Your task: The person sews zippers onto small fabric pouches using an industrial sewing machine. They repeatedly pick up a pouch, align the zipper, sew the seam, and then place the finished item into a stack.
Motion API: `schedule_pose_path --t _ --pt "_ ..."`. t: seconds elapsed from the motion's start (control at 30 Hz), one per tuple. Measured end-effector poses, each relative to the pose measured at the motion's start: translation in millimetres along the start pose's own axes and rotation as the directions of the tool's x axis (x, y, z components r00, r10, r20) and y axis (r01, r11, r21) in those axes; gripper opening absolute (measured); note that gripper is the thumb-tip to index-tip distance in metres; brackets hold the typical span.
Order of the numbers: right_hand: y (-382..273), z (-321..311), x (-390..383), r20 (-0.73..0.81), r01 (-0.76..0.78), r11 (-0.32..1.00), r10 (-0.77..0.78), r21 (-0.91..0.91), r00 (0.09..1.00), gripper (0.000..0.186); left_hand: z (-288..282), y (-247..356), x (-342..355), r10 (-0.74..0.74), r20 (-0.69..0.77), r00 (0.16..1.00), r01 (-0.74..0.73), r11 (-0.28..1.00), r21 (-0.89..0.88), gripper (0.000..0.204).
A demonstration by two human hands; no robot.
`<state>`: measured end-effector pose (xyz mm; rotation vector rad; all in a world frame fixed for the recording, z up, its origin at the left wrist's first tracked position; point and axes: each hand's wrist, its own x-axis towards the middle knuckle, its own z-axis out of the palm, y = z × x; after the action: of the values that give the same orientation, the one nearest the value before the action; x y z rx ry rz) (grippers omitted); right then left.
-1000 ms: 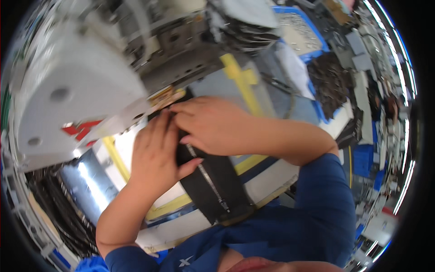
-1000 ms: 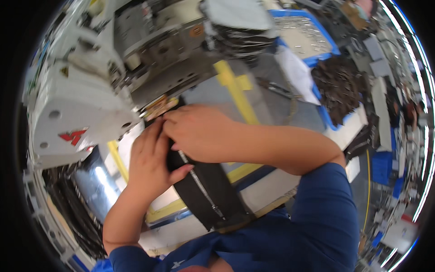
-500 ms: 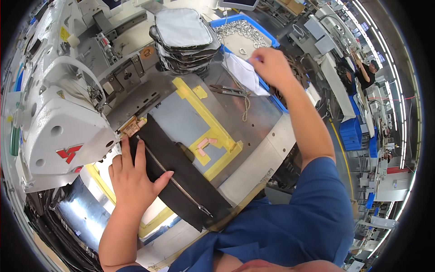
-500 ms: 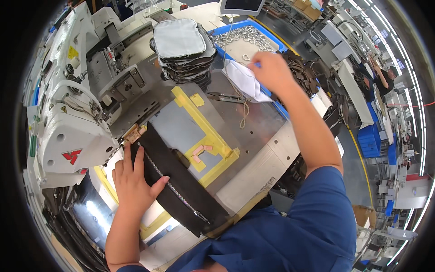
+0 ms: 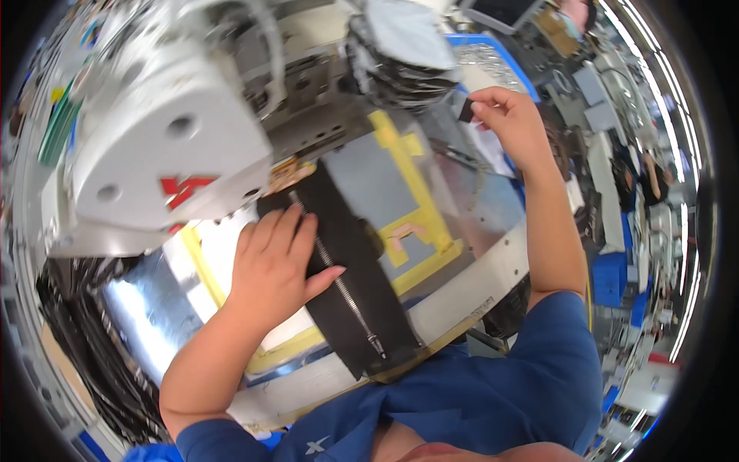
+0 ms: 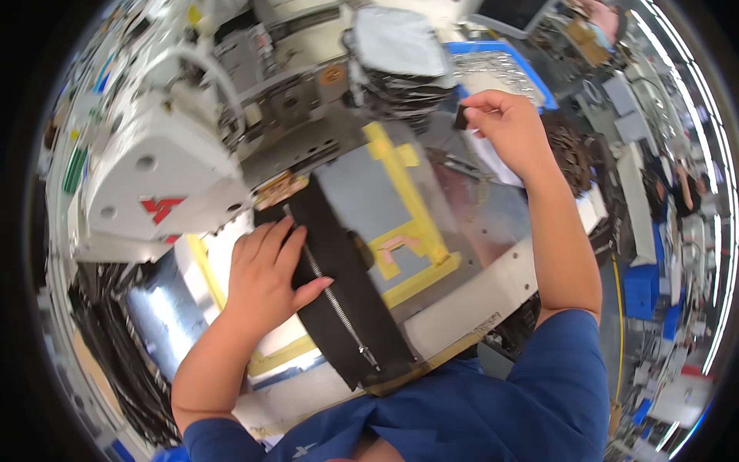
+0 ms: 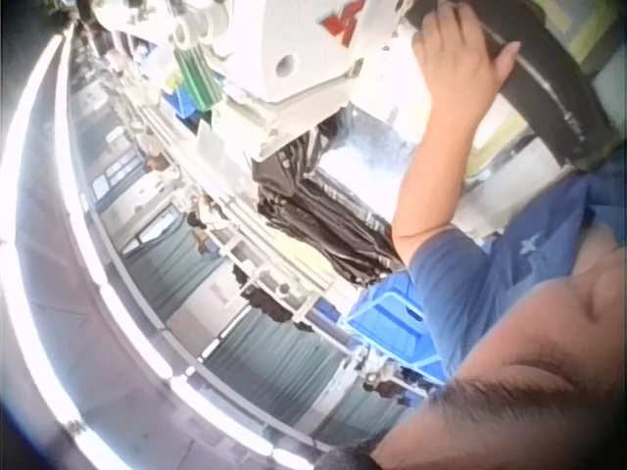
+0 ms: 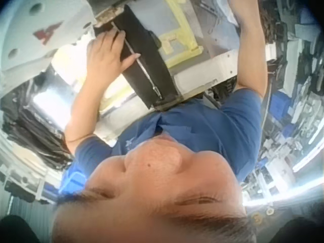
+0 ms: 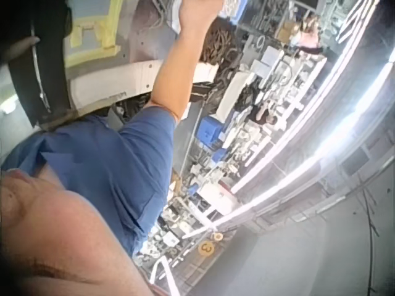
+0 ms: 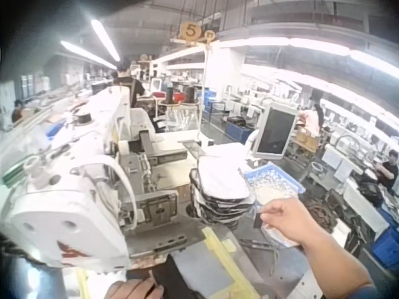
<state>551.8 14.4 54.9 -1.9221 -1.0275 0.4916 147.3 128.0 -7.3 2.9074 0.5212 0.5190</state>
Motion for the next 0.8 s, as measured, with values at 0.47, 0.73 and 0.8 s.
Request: schedule_pose_path --t 0.47,0.73,0.8 --pt "-71.1 187.6 -22.0 0.593 0.307 0.95 -0.211 -0.064 0.777 0.021 1.2 -4.3 -3.7 0.062 -0.059 0.996 -0.064 0.997 -0.041 0.058" --pt "-53.1 178.6 -32.6 0.603 0.627 0.779 -0.51 0.021 0.613 0.025 -0.4 -4.7 -4.6 0.031 -0.048 0.998 -0.033 0.998 -0.05 0.065" --pt "-53.0 181.7 -32.6 0.594 0.634 0.773 -0.521 0.024 0.613 0.024 -0.5 -5.3 -5.4 0.014 -0.049 0.999 -0.017 0.999 -0.049 0.069"
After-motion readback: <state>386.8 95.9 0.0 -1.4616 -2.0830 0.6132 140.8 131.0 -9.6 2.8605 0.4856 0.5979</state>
